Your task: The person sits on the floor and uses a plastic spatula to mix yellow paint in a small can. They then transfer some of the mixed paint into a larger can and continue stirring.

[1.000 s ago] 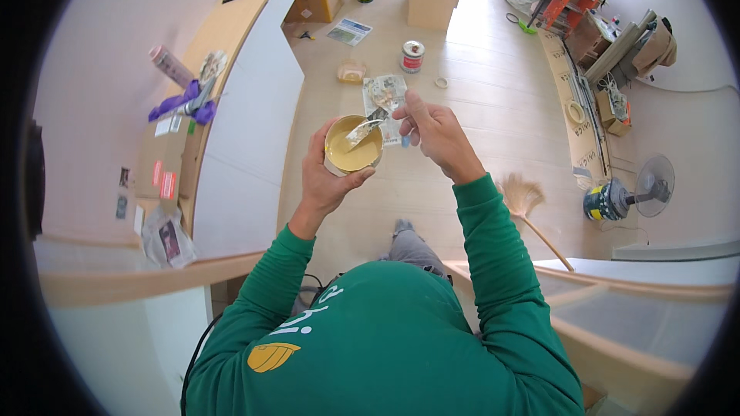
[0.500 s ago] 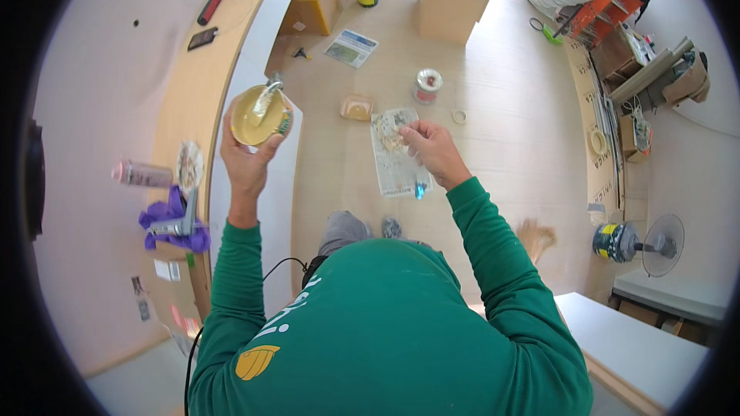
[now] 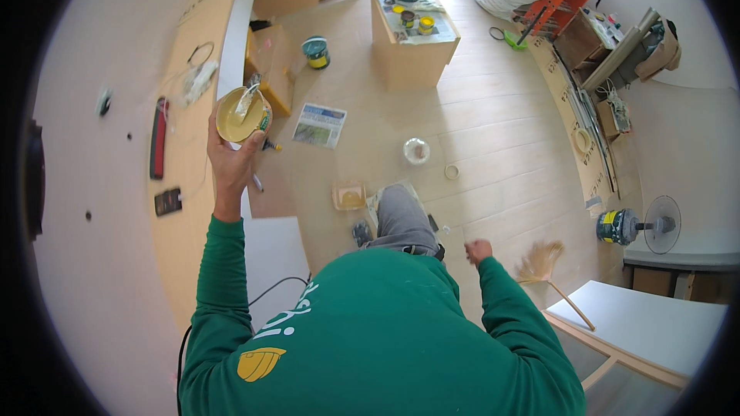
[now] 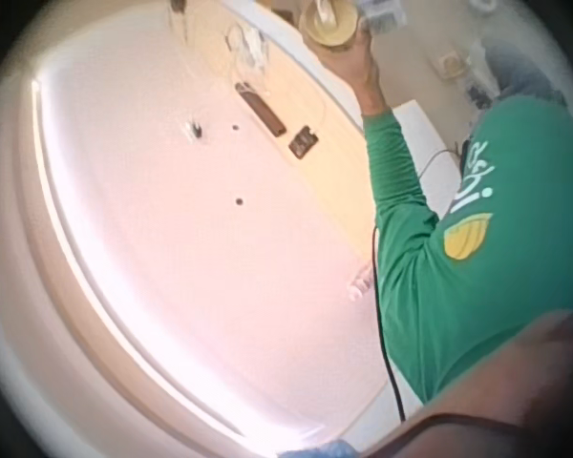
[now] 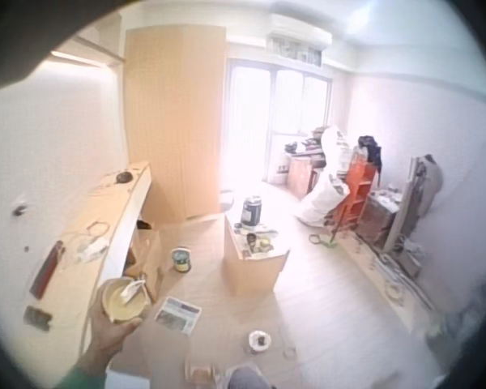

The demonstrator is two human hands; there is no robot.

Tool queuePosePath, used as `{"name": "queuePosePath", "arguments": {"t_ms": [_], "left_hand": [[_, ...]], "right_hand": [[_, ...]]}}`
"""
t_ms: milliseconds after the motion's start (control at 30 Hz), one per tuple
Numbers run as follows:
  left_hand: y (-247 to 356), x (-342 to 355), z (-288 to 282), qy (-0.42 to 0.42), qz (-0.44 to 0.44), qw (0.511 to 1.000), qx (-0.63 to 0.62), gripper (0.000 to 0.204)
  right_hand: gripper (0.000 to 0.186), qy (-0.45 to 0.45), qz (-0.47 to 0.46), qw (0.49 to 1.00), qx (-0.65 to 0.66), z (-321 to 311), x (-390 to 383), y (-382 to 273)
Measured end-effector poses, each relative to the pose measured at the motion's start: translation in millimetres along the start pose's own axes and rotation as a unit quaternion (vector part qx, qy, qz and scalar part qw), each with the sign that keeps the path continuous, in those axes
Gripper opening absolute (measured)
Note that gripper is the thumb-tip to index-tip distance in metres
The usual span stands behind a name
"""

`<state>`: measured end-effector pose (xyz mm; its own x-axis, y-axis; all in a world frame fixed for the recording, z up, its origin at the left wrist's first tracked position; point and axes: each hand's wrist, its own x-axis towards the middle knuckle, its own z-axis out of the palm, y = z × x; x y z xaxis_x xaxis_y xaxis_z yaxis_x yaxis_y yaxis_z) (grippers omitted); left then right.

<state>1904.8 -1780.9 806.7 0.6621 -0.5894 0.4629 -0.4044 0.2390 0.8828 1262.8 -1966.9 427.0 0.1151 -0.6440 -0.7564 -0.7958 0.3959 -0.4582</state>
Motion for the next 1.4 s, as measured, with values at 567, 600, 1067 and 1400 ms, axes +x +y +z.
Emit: {"name": "queuePosePath", "arguments": {"t_ms": [567,600,1067,1400], "left_hand": [[-243.9,422.7,104.6,-0.149,-0.010,0.989,0.005,0.099],[-241.1,424.6,98.9,-0.147,-0.041,0.988,0.033,0.100],[-373.9,484.3,386.1,-0.234,-0.011,0.970,0.067,0.102],[-498.0,478.7,568.5,-0.223,-0.081,0.968,0.079,0.101]], "right_hand": [[0.039,0.103,-0.109,0.987,-0.049,-109.1,301.4,-363.5],[0.038,0.076,-0.134,0.988,0.018,-82.7,294.7,-454.9],[0.026,0.038,-0.325,0.941,0.087,-128.1,267.5,-794.8],[0.025,0.101,-0.228,0.968,0.014,-272.7,423.6,-776.8]]}}
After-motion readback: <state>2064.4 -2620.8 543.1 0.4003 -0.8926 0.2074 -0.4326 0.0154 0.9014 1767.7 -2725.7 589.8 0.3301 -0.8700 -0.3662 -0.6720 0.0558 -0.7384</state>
